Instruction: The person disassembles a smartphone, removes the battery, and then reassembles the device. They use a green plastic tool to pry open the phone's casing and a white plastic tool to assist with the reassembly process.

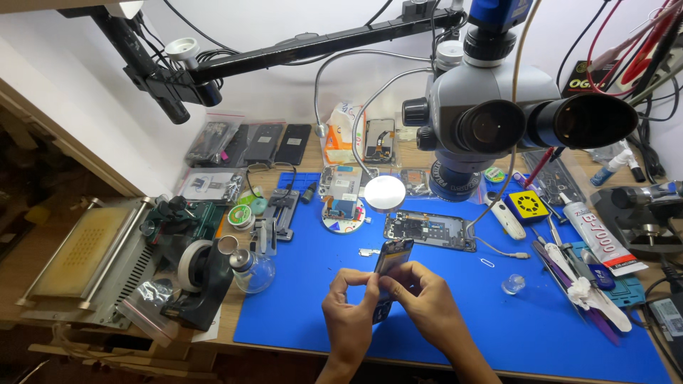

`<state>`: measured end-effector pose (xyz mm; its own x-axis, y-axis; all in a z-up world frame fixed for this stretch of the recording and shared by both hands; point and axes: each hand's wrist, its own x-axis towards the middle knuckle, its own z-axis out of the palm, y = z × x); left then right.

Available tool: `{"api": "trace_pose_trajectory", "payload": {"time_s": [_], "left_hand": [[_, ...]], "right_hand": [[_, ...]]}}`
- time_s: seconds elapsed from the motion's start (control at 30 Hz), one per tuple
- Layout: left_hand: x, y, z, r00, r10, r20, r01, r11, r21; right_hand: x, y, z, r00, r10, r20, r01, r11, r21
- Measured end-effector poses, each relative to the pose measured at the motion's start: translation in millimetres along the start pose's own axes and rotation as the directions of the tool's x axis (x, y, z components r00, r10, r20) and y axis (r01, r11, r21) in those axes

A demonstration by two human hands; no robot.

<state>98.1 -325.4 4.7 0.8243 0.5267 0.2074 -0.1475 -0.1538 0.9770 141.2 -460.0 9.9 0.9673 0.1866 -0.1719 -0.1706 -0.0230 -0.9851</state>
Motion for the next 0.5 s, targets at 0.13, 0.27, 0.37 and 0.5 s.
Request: {"api": "trace_pose_trajectory", "payload": {"time_s": [0.13, 0.27, 0.37, 0.5], "left_hand": [[-12, -9, -3, 0.996, 0.059, -0.069, -0.062, 0.997, -0.041], [-13, 0, -18, 0.999, 0.011, 0.052, -0.011, 1.000, 0.007], [-3, 13, -30, 0.978, -0.001, 0.211, 0.007, 1.000, -0.027], [18, 10, -40, 0.910, -0.139, 0.390, 0.178, 0.982, -0.064]], "right_hand": [[-9, -4, 0, 1.000, -0.024, -0.004, 0.023, 0.995, -0.100], [-22, -6, 2, 0.967, -0.251, 0.041, 0.253, 0.927, -0.276], [-30, -8, 7, 0.923, -0.373, 0.096, 0.384, 0.873, -0.302], [-28, 10, 12, 0.897, -0.430, 0.104, 0.441, 0.848, -0.293]]}}
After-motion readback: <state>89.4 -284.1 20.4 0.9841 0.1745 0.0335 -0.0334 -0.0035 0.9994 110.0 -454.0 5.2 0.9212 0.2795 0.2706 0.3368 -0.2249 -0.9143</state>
